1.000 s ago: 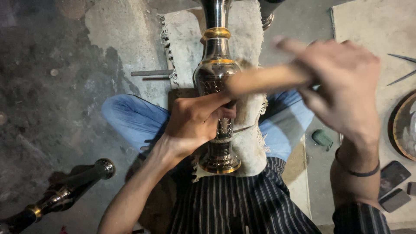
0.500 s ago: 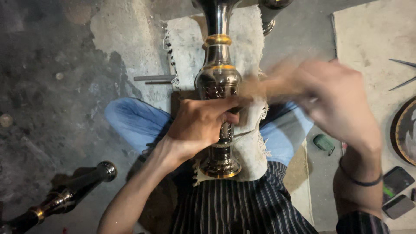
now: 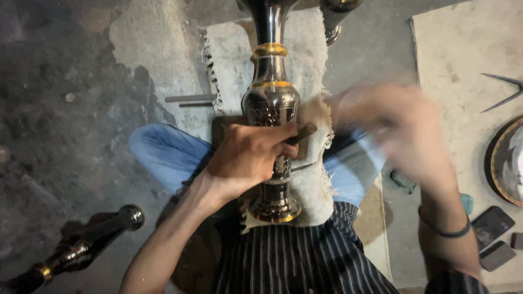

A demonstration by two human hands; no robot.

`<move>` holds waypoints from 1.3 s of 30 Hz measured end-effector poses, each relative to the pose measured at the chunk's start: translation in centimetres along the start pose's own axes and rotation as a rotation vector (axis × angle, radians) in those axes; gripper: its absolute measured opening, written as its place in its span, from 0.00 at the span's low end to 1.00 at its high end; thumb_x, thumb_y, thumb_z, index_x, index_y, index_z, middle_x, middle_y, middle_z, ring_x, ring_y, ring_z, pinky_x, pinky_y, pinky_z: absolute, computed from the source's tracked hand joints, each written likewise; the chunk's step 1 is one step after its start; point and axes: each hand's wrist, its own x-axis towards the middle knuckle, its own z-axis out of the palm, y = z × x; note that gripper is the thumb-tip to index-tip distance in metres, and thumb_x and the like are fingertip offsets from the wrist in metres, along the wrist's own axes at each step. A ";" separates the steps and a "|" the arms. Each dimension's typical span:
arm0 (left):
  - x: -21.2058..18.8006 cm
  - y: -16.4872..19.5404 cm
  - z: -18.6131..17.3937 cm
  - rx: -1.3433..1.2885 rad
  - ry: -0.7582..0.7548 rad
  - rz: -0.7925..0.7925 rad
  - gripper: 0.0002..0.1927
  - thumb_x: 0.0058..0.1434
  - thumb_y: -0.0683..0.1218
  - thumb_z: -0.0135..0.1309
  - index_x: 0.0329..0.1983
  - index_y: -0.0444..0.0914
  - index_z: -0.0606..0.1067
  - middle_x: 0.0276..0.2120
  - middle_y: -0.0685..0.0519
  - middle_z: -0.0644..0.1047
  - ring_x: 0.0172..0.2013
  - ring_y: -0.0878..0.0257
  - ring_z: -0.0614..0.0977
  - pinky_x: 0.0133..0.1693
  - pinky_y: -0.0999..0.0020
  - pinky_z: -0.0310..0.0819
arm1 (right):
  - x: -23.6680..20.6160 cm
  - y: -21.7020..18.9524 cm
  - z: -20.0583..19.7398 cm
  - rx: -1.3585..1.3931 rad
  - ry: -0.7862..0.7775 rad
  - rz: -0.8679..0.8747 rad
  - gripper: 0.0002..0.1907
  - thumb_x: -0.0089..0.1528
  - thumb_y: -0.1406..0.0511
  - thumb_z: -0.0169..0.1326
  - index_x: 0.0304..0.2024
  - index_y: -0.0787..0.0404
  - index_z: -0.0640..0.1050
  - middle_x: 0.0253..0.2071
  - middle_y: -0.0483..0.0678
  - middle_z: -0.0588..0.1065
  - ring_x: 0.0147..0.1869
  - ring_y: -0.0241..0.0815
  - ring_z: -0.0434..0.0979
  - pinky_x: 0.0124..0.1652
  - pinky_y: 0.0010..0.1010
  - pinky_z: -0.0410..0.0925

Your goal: The person sits cross-legged on the floor holding a small chisel against the patterned surface of a brass vase and strikes the chisel with a wooden mallet, working repeatedly around the engraved design to decorate the metal surface.

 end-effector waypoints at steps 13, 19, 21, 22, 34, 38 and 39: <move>-1.1 0.2 0.7 -0.068 0.151 -0.022 0.18 0.61 0.34 0.59 0.55 0.38 0.77 0.39 0.50 0.85 0.40 0.62 0.89 0.40 0.71 0.86 | 3.3 -2.7 -2.1 -0.563 -0.241 -0.284 0.29 0.49 0.74 0.66 0.54 0.54 0.79 0.34 0.44 0.80 0.41 0.42 0.82 0.49 0.49 0.71; -2.6 0.8 2.3 -0.017 0.382 -0.043 0.16 0.62 0.36 0.61 0.54 0.37 0.77 0.37 0.50 0.84 0.37 0.61 0.88 0.38 0.68 0.83 | 5.8 -4.6 -3.3 -0.771 -0.430 -0.296 0.19 0.66 0.64 0.61 0.59 0.43 0.77 0.38 0.42 0.80 0.43 0.43 0.80 0.66 0.51 0.61; -3.2 1.0 3.3 -0.023 0.474 -0.053 0.10 0.64 0.36 0.61 0.48 0.38 0.78 0.37 0.51 0.84 0.38 0.62 0.89 0.39 0.69 0.84 | 6.4 -4.9 -3.4 -0.571 -0.340 -0.351 0.26 0.57 0.66 0.59 0.59 0.47 0.75 0.42 0.46 0.79 0.47 0.47 0.80 0.66 0.56 0.59; -3.4 0.9 3.7 -0.024 0.524 -0.057 0.08 0.65 0.35 0.61 0.45 0.38 0.78 0.38 0.52 0.84 0.38 0.63 0.89 0.39 0.70 0.85 | 6.7 -5.0 -3.4 -0.472 -0.293 -0.381 0.29 0.53 0.67 0.58 0.59 0.49 0.74 0.44 0.48 0.79 0.49 0.48 0.80 0.67 0.59 0.58; -5.3 -1.1 5.9 -0.538 0.777 0.004 0.05 0.69 0.32 0.56 0.41 0.34 0.75 0.41 0.48 0.84 0.41 0.58 0.90 0.42 0.63 0.93 | 5.0 -7.5 -3.7 -0.593 -0.130 -0.111 0.38 0.49 0.71 0.69 0.63 0.53 0.78 0.33 0.56 0.75 0.39 0.53 0.78 0.44 0.46 0.69; -6.3 -2.4 5.0 -0.859 0.768 -0.101 0.09 0.69 0.33 0.56 0.49 0.33 0.70 0.44 0.47 0.79 0.45 0.57 0.84 0.51 0.60 0.85 | 6.6 -3.1 1.4 0.011 0.103 -0.204 0.28 0.61 0.76 0.61 0.63 0.68 0.69 0.54 0.59 0.75 0.59 0.51 0.79 0.59 0.39 0.71; -6.3 -2.6 4.7 -0.856 0.760 -0.101 0.10 0.69 0.33 0.56 0.50 0.33 0.69 0.44 0.47 0.79 0.45 0.57 0.84 0.52 0.61 0.84 | 7.6 -1.3 3.0 0.075 0.125 -0.150 0.25 0.63 0.73 0.64 0.60 0.69 0.70 0.51 0.58 0.76 0.56 0.49 0.77 0.57 0.37 0.70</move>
